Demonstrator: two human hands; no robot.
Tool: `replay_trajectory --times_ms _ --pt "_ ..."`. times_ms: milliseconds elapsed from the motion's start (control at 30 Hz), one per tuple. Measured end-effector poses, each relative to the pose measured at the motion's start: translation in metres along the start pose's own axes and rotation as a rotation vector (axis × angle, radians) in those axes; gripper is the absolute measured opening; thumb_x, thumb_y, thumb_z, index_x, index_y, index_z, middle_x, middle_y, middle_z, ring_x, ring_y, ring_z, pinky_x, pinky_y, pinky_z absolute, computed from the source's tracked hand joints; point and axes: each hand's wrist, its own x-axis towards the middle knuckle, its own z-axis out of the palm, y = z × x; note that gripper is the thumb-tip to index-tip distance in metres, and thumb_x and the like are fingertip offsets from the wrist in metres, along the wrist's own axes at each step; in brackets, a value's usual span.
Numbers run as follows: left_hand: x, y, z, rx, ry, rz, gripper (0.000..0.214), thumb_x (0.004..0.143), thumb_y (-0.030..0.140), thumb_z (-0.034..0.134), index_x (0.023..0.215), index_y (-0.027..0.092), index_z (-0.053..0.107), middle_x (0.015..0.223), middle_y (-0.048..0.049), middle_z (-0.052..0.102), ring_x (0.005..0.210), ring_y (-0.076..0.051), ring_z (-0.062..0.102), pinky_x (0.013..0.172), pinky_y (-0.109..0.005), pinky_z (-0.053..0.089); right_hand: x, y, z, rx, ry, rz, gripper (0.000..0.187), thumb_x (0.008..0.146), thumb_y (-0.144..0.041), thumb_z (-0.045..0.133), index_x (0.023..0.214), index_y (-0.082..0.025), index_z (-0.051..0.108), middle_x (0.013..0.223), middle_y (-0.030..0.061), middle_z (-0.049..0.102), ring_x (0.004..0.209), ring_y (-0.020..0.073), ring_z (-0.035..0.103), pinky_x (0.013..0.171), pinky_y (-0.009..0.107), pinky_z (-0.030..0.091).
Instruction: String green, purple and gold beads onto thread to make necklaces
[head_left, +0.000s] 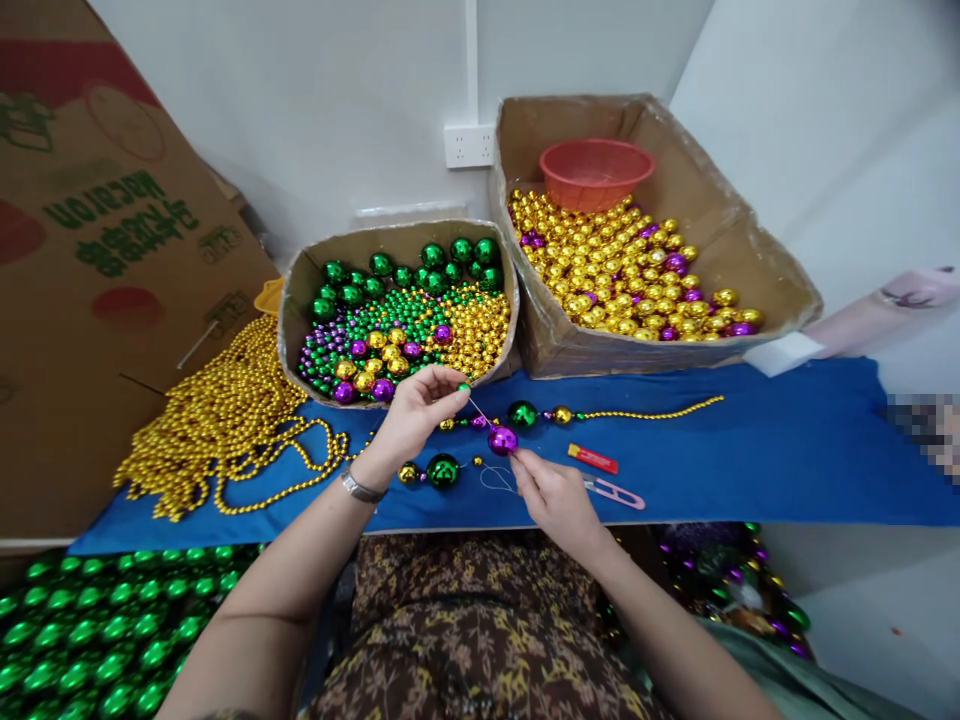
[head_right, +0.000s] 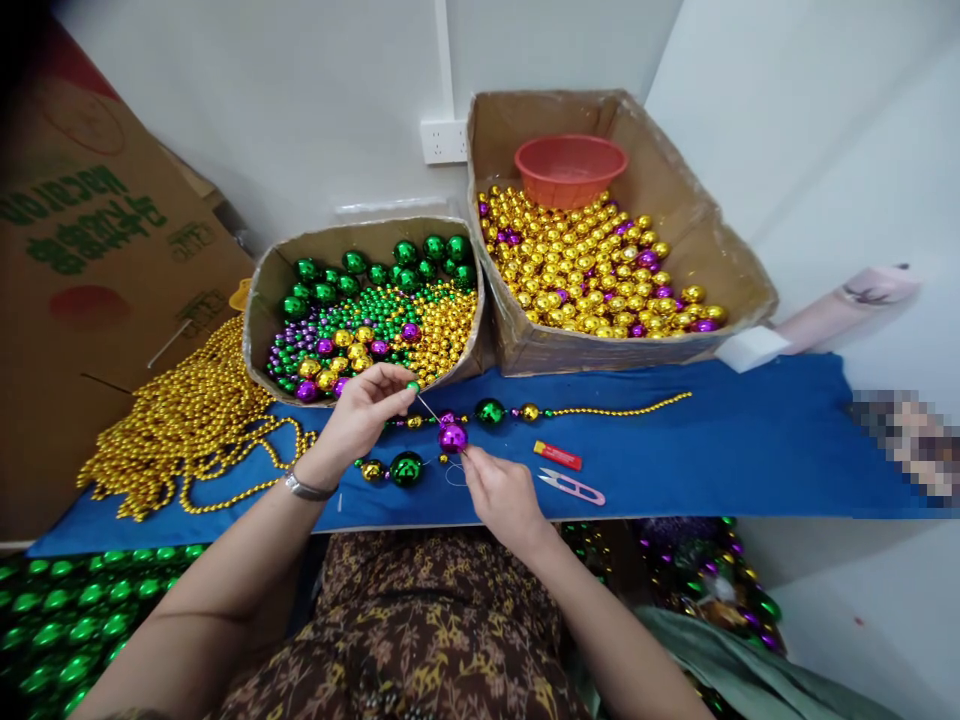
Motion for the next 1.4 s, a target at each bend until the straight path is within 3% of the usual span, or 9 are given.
replay_trajectory --times_ms 167,267,367,433,533,667,833,1067,1400 --pt "0.005 0.001 -0.007 0.129 -0.118 0.07 0.039 0.079 0.033 0.071 0.114 0.018 0.061 0.102 -0.0081 0.067 0.09 -0.015 0.063 0.071 -0.023 0.051 0.001 0.003 -0.001 0.061 0.073 0.018 0.027 0.1 -0.028 0.039 0.095 -0.017 0.062 0.061 0.0005 0.065 0.053 0.0123 0.062 0.055 0.021 0.042" --pt "0.035 0.006 -0.034 0.325 0.028 0.144 0.033 0.082 0.036 0.065 0.107 0.015 0.063 0.097 -0.0089 0.069 0.082 -0.014 0.063 0.067 -0.024 0.051 0.001 0.007 -0.002 0.073 0.081 0.021 0.025 0.099 -0.027 0.04 0.09 -0.017 0.061 0.059 -0.0001 0.064 0.053 0.0125 0.062 0.055 0.021 0.042" --pt "0.082 0.013 -0.074 0.746 0.203 0.221 0.023 0.083 0.031 0.059 0.095 0.012 0.067 0.088 -0.0083 0.07 0.076 -0.015 0.062 0.07 -0.026 0.05 0.001 0.01 -0.001 0.072 0.07 0.013 0.026 0.099 -0.027 0.039 0.087 -0.018 0.06 0.058 -0.0005 0.063 0.052 0.0125 0.061 0.054 0.021 0.042" --pt "0.115 0.016 -0.098 1.056 0.269 0.169 0.022 0.083 0.026 0.056 0.095 0.012 0.069 0.089 -0.0088 0.072 0.079 -0.018 0.064 0.074 -0.029 0.05 0.003 0.012 0.0 0.07 0.077 0.01 0.026 0.099 -0.027 0.039 0.086 -0.018 0.059 0.057 -0.0008 0.062 0.052 0.0124 0.061 0.054 0.021 0.042" --pt "0.154 0.015 -0.117 1.425 0.188 0.016 0.026 0.084 0.023 0.052 0.099 0.014 0.07 0.099 -0.0096 0.072 0.091 -0.023 0.065 0.082 -0.03 0.049 0.005 0.013 0.002 0.063 0.098 0.021 0.026 0.099 -0.028 0.039 0.087 -0.018 0.059 0.057 -0.001 0.062 0.052 0.0126 0.061 0.053 0.022 0.042" --pt "0.183 0.005 -0.117 1.537 0.091 -0.064 0.026 0.079 0.023 0.057 0.099 0.017 0.072 0.1 -0.0108 0.072 0.096 -0.027 0.065 0.084 -0.032 0.048 0.008 0.016 0.002 0.059 0.086 0.032 0.026 0.099 -0.029 0.038 0.088 -0.019 0.06 0.057 -0.0008 0.063 0.051 0.0133 0.062 0.053 0.023 0.043" --pt "0.201 -0.005 -0.115 1.59 0.074 -0.141 0.031 0.074 0.021 0.06 0.103 0.016 0.071 0.101 -0.0147 0.07 0.099 -0.03 0.064 0.085 -0.035 0.048 0.008 0.019 0.0 0.064 0.085 0.053 0.027 0.099 -0.029 0.038 0.085 -0.02 0.059 0.058 0.0001 0.064 0.052 0.0142 0.062 0.053 0.024 0.044" --pt "0.208 0.002 -0.135 1.606 -0.017 -0.183 0.021 0.071 0.025 0.064 0.088 0.017 0.073 0.093 -0.0105 0.072 0.092 -0.026 0.065 0.082 -0.029 0.048 0.008 0.026 0.001 0.083 0.071 0.067 0.025 0.099 -0.028 0.04 0.081 -0.02 0.055 0.058 -0.0013 0.062 0.051 0.0129 0.062 0.053 0.023 0.043" --pt "0.195 0.031 -0.195 1.657 0.182 -0.253 0.026 0.073 0.026 0.062 0.094 0.014 0.072 0.096 -0.0133 0.071 0.096 -0.029 0.063 0.082 -0.032 0.047 0.008 0.03 0.002 0.077 0.084 0.057 0.022 0.099 -0.029 0.041 0.09 -0.02 0.059 0.06 -0.0002 0.065 0.053 0.0149 0.064 0.053 0.025 0.046"
